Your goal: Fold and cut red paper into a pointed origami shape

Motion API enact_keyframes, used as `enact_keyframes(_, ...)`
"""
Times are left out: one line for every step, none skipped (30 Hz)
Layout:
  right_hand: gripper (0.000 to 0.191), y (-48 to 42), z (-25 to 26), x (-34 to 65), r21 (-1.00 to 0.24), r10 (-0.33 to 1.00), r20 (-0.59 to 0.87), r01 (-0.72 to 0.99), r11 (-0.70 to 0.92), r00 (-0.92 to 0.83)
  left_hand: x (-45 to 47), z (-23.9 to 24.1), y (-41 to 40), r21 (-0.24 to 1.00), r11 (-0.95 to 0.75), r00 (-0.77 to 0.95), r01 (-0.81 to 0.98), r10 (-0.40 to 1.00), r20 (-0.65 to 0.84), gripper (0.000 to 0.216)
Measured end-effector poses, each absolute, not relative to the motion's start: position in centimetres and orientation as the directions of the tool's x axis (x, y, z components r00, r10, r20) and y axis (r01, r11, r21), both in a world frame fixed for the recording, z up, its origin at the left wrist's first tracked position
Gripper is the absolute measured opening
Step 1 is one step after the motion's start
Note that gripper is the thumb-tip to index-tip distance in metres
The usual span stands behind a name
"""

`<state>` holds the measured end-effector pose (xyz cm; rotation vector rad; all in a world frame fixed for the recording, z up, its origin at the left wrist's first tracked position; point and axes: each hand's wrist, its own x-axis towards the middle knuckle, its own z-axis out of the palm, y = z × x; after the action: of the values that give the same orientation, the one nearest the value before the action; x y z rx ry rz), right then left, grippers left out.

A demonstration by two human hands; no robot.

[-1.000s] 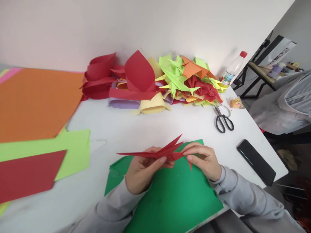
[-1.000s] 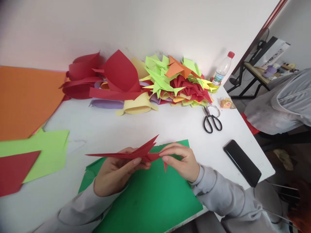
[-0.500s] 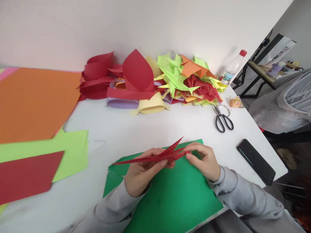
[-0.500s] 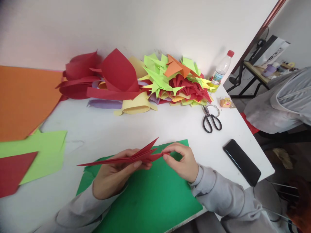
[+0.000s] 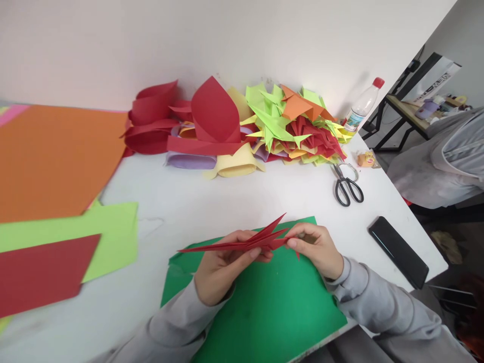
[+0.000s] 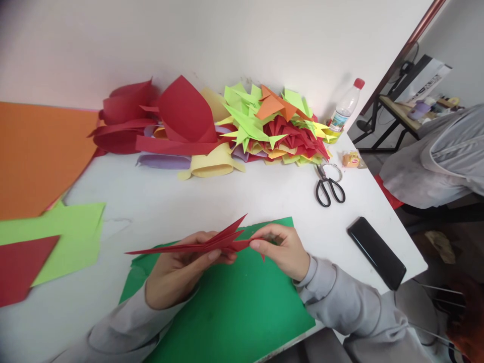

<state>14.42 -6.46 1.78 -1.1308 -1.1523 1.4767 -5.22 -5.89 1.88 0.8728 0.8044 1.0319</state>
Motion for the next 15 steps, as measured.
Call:
enact_keyframes(0.026,-6.4,1.8,14.4,-0.974,0.975,-0.147,-0.147,-0.173,-0.168,-5.2,1.9,-5.9,0.893,0.258,0.311,-0.369,0.94,-0.143,0.019)
enact_keyframes(0.027,-6.4,1.8,14.3,-0.967,0.971,-0.167,-0.166,-0.195,-0.17,-5.2,1.9,-5.9,0.895,0.255,0.314,-0.367,0.939,-0.139,0.019)
enact_keyframes(0.027,-6.3,1.8,14.3,-0.961,0.969,-0.181,-0.177,-0.21,-0.167,-5.2,1.9,-5.9,0.896,0.252,0.315,-0.365,0.939,-0.136,0.019)
enact_keyframes(0.027,-6.3,1.8,14.3,-0.958,0.968,-0.19,-0.183,-0.219,-0.164,-5.2,1.9,-5.9,0.897,0.251,0.314,-0.364,0.94,-0.135,0.018)
enact_keyframes(0.027,-6.3,1.7,14.3,-0.957,0.968,-0.194,-0.185,-0.223,-0.162,-5.2,1.9,-5.9,0.896,0.251,0.312,-0.366,0.94,-0.136,0.019)
enact_keyframes(0.027,-6.3,1.7,14.4,-0.958,0.968,-0.194,-0.183,-0.223,-0.162,-5.2,1.9,-5.9,0.894,0.253,0.309,-0.37,0.941,-0.138,0.019)
enact_keyframes(0.026,-6.3,1.7,14.4,-0.959,0.968,-0.192,-0.177,-0.22,-0.162,-5.2,1.9,-5.9,0.892,0.254,0.305,-0.375,0.942,-0.14,0.02)
enact_keyframes(0.026,-6.3,1.7,14.5,-0.962,0.969,-0.188,-0.169,-0.214,-0.159,-5.2,1.8,-5.9,0.89,0.254,0.302,-0.379,0.943,-0.141,0.02)
enact_keyframes(0.025,-6.3,1.7,14.5,-0.966,0.971,-0.182,-0.157,-0.206,-0.152,-5.3,1.7,-5.9,0.889,0.253,0.3,-0.382,0.944,-0.14,0.02)
enact_keyframes(0.024,-6.3,1.7,14.6,-0.97,0.975,-0.173,-0.144,-0.194,-0.142,-5.3,1.6,-5.8,0.889,0.25,0.301,-0.383,0.944,-0.136,0.02)
enact_keyframes(0.024,-6.3,1.7,14.6,-0.975,0.978,-0.162,-0.13,-0.179,-0.132,-5.4,1.4,-5.8,0.891,0.245,0.305,-0.382,0.944,-0.129,0.019)
enact_keyframes(0.023,-6.3,1.6,14.7,-0.98,0.981,-0.149,-0.115,-0.163,-0.124,-5.5,1.3,-5.7,0.894,0.239,0.316,-0.38,0.941,-0.117,0.018)
enact_keyframes(0.023,-6.3,1.6,14.7,-0.984,0.984,-0.135,-0.101,-0.147,-0.119,-5.5,1.1,-5.6,0.896,0.233,0.333,-0.378,0.937,-0.104,0.018)
enact_keyframes(0.023,-6.3,1.6,14.8,-0.988,0.986,-0.12,-0.087,-0.131,-0.119,-5.6,0.9,-5.6,0.898,0.229,0.354,-0.376,0.931,-0.089,0.017)
enact_keyframes(0.022,-6.3,1.6,14.8,-0.991,0.987,-0.107,-0.073,-0.116,-0.119,-5.7,0.8,-5.6,0.899,0.226,0.37,-0.376,0.926,-0.078,0.018)
